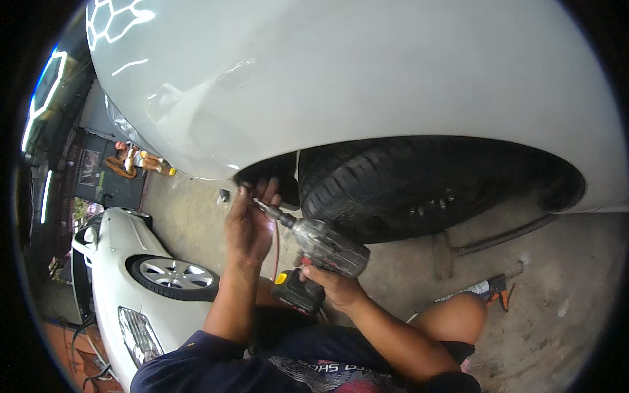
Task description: The person secures a car bumper by applying tape and using a power drill to drive a screw into the wheel well.
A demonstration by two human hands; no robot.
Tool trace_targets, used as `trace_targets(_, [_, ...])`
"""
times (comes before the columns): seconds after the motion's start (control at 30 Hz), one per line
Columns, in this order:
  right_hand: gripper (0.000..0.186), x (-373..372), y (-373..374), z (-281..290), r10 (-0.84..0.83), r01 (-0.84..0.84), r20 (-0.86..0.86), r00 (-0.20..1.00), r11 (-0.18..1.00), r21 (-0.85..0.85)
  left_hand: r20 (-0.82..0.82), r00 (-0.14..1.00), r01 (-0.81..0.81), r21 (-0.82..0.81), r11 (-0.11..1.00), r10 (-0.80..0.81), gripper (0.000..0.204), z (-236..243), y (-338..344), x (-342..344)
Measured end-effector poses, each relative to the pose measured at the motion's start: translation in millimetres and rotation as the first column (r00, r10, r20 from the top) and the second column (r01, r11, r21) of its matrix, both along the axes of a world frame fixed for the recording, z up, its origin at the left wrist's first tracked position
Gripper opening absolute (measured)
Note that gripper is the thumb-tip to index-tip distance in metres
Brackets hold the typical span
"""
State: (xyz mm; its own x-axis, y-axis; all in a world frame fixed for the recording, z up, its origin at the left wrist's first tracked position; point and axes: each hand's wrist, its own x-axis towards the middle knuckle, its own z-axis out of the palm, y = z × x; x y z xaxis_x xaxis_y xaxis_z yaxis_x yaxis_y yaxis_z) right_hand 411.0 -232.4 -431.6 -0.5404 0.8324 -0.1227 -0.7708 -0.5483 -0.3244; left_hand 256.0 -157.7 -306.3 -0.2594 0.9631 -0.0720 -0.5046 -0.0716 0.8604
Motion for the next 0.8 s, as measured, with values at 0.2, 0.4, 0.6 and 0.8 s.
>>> trace_targets(0.2, [0.016, -9.6, 9.2, 9.3, -0.047, 0.035, 0.138, 0.989, 0.995, 0.092, 0.094, 0.986, -0.135, -0.019, 0.991, 0.136, 0.023, -11.5, 0.6, -11.5])
trace_targets(0.4, [0.011, -23.7, 17.8, -14.5, -0.097, 0.025, 0.250, 0.963, 0.961, 0.275, 0.084, 0.960, -0.270, 0.024, 0.963, 0.267, 0.023, -13.1, 6.8, -6.0])
trace_targets(0.6, [0.014, -34.6, 16.1, -18.0, -0.139, 0.032, 0.302, 0.943, 0.942, 0.333, 0.051, 0.968, -0.251, 0.070, 0.965, 0.248, 0.020, -5.0, 9.8, 0.8])
trace_targets(0.8, [0.026, -27.4, 15.3, -15.4, -0.027, -0.076, 0.309, 0.951, 0.945, 0.317, 0.026, 0.975, -0.221, 0.109, 0.969, 0.220, 0.023, -10.6, 9.1, -3.4])
